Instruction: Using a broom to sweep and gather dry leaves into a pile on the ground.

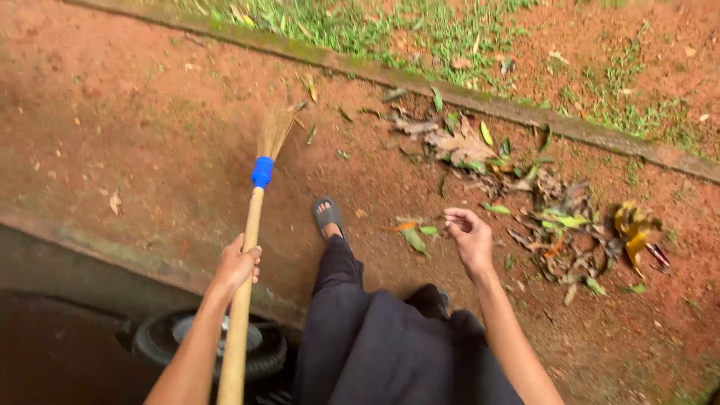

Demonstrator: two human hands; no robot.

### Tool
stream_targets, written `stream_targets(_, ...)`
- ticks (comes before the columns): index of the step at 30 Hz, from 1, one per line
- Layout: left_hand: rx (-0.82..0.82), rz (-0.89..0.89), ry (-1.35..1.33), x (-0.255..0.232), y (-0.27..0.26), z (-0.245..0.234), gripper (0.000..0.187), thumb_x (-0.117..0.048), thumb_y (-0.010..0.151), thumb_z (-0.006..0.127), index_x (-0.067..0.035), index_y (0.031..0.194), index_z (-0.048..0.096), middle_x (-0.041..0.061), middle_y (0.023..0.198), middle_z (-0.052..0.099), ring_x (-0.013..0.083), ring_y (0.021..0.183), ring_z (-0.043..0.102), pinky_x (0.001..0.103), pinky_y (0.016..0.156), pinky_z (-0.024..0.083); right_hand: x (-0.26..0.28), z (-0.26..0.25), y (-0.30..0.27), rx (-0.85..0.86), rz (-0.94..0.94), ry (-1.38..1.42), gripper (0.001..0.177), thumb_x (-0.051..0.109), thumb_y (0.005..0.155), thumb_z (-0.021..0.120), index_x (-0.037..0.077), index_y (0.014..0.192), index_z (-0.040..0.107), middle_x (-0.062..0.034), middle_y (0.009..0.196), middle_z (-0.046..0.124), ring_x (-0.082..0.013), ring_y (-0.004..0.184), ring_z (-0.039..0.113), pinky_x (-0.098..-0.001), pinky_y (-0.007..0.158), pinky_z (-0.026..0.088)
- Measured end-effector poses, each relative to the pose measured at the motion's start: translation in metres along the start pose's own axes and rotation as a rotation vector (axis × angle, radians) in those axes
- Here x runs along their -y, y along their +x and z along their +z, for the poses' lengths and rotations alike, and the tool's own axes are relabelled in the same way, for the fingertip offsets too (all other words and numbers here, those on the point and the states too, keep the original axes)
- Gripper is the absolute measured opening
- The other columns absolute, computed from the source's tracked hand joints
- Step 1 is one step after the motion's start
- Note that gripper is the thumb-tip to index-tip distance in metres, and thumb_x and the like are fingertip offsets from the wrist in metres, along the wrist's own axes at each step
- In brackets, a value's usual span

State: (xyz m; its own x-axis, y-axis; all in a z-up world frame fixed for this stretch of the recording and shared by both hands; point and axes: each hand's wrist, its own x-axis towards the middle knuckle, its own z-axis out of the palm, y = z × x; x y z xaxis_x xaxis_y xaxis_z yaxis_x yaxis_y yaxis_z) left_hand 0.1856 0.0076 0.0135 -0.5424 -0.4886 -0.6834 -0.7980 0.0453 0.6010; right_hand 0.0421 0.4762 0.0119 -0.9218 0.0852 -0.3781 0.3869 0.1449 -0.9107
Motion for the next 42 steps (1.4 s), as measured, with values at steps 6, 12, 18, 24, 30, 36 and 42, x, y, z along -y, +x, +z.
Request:
stream_targets(6,-0.047,-0.049,-0.129,0.000,0.204,-0.069,0.052,-0.018,0.097,0.058,0.002,0.143,0.048,0.016,0.073,0.057,0.0259,0.050,0.059,0.041,0.038,0.056,0.094,0.107,0.036,-0.035,-0.077,-0.251,0.029,0.006,0.089,0.078,0.013,0.117,0.077,-0.0118,0.096,0.075,-0.0155,0.084,0.065,-0.0341,0.074,0.058)
stream_targets(12,0.302,-0.031,0.087,-0.019,0.215,-0.038,0.048,-0.009,0.088,0.066,0.001,0.134,0.058,0.023,0.062,0.063,0.0318,0.038,0.063,0.043,0.028,0.054,0.120,0.180,0.037,-0.049,0.054,-0.148,0.024,0.004,0.097,0.069,0.006,0.120,0.074,-0.0191,0.102,0.074,-0.0253,0.080,0.068,-0.0380,0.068,0.060)
stream_targets(18,0.558,-0.086,0.183,-0.083,0.043,-0.086,0.068,-0.017,0.094,0.066,-0.009,0.157,0.040,0.017,0.069,0.066,0.0223,0.037,0.065,0.030,0.029,0.055,0.079,0.204,0.053,-0.036,0.187,-0.104,0.023,0.004,0.098,0.066,0.004,0.120,0.074,-0.0178,0.103,0.075,-0.0244,0.082,0.068,-0.0378,0.072,0.061)
stream_targets(24,0.346,-0.174,0.355,-0.119,0.081,-0.165,0.072,-0.024,0.100,0.059,-0.034,0.163,0.026,0.010,0.073,0.063,0.0154,0.039,0.055,0.030,0.030,0.046,0.125,0.237,0.061,0.047,0.350,-0.152,0.026,0.005,0.101,0.060,0.006,0.124,0.072,-0.0126,0.113,0.074,-0.0231,0.092,0.068,-0.0359,0.082,0.061)
stream_targets(30,0.234,-0.114,0.140,-0.103,0.233,-0.108,0.042,-0.009,0.095,0.059,-0.006,0.136,0.052,0.015,0.071,0.056,0.0223,0.040,0.055,0.036,0.028,0.048,0.112,0.248,0.064,0.002,0.306,-0.098,0.021,0.012,0.098,0.067,0.006,0.116,0.075,-0.0081,0.097,0.073,-0.0186,0.079,0.068,-0.0341,0.074,0.059)
stream_targets(36,0.624,-0.094,0.391,-0.109,0.159,0.000,0.049,-0.012,0.094,0.053,-0.010,0.141,0.039,0.018,0.084,0.065,0.0219,0.044,0.062,0.037,0.032,0.052,0.099,0.237,0.061,-0.081,0.306,-0.103,0.020,0.007,0.098,0.067,0.006,0.116,0.076,-0.0077,0.093,0.072,-0.0181,0.075,0.067,-0.0327,0.068,0.061)
stream_targets(42,0.678,-0.028,0.694,-0.238,0.059,-0.101,0.071,-0.025,0.095,0.049,-0.028,0.162,0.028,0.008,0.068,0.068,0.0197,0.044,0.061,0.037,0.051,0.056,0.111,0.235,0.056,-0.137,0.374,-0.112,0.018,0.011,0.101,0.065,0.008,0.115,0.076,-0.0074,0.099,0.075,-0.0180,0.073,0.065,-0.0345,0.075,0.060)
